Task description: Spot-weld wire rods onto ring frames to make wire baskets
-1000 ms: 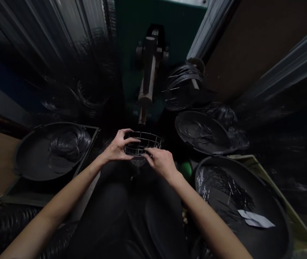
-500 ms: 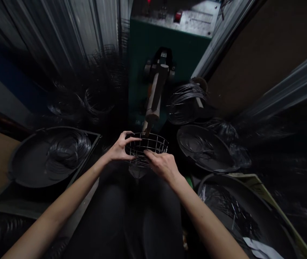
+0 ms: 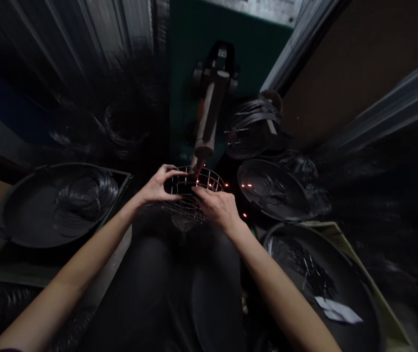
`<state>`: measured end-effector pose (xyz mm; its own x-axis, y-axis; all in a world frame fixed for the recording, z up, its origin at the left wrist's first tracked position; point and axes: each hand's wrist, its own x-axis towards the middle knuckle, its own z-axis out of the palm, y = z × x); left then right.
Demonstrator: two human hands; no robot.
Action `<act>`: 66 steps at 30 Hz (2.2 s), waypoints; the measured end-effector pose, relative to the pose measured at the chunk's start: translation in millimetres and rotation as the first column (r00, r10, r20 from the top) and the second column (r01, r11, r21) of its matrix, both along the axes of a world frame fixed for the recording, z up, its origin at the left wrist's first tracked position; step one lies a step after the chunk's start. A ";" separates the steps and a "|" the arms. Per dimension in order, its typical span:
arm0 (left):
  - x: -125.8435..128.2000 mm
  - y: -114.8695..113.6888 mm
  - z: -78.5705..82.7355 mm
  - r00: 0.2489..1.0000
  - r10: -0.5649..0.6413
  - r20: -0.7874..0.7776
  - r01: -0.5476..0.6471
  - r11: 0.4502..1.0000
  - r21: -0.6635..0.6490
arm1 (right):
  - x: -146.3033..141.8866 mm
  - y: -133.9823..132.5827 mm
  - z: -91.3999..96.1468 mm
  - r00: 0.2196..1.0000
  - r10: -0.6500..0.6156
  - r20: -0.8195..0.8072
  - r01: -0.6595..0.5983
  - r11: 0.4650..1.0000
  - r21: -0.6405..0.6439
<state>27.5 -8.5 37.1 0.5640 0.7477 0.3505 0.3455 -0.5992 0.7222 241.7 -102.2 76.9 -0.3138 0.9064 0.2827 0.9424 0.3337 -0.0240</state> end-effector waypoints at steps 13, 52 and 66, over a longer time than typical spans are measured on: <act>3.9 28.8 5.5 0.999 0.033 0.006 -0.033 0.999 -0.001 | 6.5 12.2 -10.9 0.962 -0.167 -0.216 0.196 0.973 0.121; -44.2 -29.3 -19.7 0.974 0.004 0.225 -0.001 1.000 -0.013 | 6.7 -92.5 6.2 0.456 -0.522 -0.721 0.044 0.822 -0.568; -17.0 -32.7 2.6 0.996 -0.014 -0.088 0.020 0.997 0.078 | -12.8 -25.1 -3.5 0.981 0.141 0.131 -0.129 0.987 -0.096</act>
<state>10.5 -41.2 39.6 0.6073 0.7098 0.3568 0.3942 -0.6591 0.6404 228.9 -127.3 73.4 -0.4651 0.8723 0.1512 0.8852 0.4603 0.0676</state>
